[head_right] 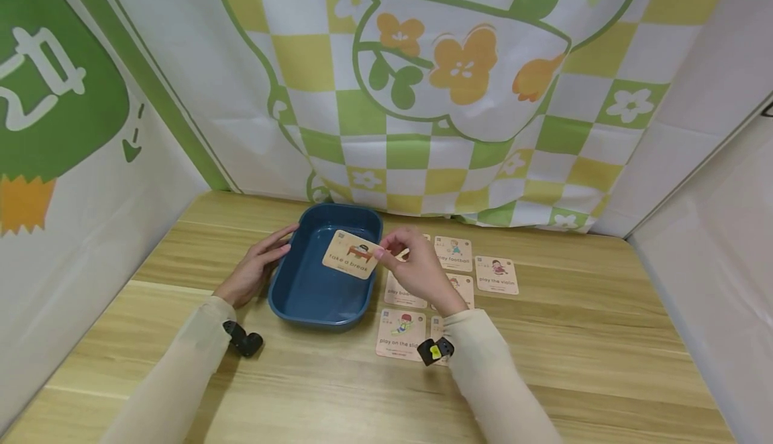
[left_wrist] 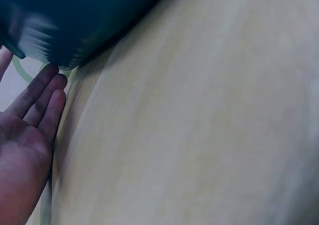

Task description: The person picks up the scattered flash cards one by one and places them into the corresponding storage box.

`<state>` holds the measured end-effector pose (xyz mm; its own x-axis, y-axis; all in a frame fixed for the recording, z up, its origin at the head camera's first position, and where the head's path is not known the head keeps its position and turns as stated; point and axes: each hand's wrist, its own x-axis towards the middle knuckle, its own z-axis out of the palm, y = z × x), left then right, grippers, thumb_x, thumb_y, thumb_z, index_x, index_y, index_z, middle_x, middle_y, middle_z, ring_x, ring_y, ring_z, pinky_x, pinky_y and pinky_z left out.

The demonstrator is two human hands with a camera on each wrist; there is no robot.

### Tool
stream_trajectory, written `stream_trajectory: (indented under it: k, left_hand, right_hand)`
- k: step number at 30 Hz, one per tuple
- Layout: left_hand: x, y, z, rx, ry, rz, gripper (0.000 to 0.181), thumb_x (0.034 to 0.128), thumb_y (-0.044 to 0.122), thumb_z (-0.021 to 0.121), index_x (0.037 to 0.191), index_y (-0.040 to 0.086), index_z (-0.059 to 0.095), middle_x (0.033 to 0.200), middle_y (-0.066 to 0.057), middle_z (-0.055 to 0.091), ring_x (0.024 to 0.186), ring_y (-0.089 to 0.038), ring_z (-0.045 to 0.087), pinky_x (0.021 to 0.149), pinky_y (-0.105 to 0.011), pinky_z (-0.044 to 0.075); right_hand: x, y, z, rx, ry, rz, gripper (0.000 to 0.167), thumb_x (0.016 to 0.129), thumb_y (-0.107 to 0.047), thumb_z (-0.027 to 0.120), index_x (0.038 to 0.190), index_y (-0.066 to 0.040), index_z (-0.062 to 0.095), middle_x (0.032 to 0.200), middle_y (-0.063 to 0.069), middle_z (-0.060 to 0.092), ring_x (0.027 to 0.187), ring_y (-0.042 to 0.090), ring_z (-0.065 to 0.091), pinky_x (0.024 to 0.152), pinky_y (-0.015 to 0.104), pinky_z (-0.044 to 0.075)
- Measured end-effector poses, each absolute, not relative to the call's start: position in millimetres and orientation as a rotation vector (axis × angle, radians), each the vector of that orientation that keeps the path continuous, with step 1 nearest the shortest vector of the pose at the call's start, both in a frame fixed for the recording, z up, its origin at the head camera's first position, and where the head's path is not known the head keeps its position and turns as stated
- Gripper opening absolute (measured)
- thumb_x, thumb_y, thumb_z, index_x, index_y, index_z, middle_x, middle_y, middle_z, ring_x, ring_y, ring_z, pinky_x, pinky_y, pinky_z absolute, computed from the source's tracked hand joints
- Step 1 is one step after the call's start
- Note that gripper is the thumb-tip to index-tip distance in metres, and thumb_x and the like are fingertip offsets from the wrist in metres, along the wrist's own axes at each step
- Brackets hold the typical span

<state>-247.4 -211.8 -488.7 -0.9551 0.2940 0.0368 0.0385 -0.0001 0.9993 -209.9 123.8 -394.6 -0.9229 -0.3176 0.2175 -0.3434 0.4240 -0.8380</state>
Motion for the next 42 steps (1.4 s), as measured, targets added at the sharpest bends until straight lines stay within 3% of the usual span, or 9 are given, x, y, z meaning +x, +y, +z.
stream_trajectory:
  k: [17,42]
  left_hand:
    - [-247.1,-210.4,-487.4,0.349,2.078,2.076,0.053,0.1078,0.019,0.05,0.158,0.008,0.036,0.165,-0.009,0.026,0.151,-0.031,0.021,0.123,-0.049,0.018]
    - [-248.2,-211.0,-489.5,0.332,2.086,2.076,0.053,0.1074,0.021,0.051,0.158,0.01,0.037,0.164,-0.008,0.029,0.15,-0.028,0.024,0.122,-0.047,0.021]
  right_hand:
    - [-213.3,118.6,-420.0,0.623,-2.716,1.494,0.008,0.096,-0.016,0.073,0.093,-0.008,0.072,0.096,0.006,0.06,0.087,0.021,0.059,0.075,0.037,0.05]
    - [-208.3,114.7,-423.5,0.59,-2.813,1.415,0.011,0.095,-0.019,0.074,0.102,-0.011,0.072,0.102,0.003,0.06,0.094,0.02,0.057,0.083,0.038,0.05]
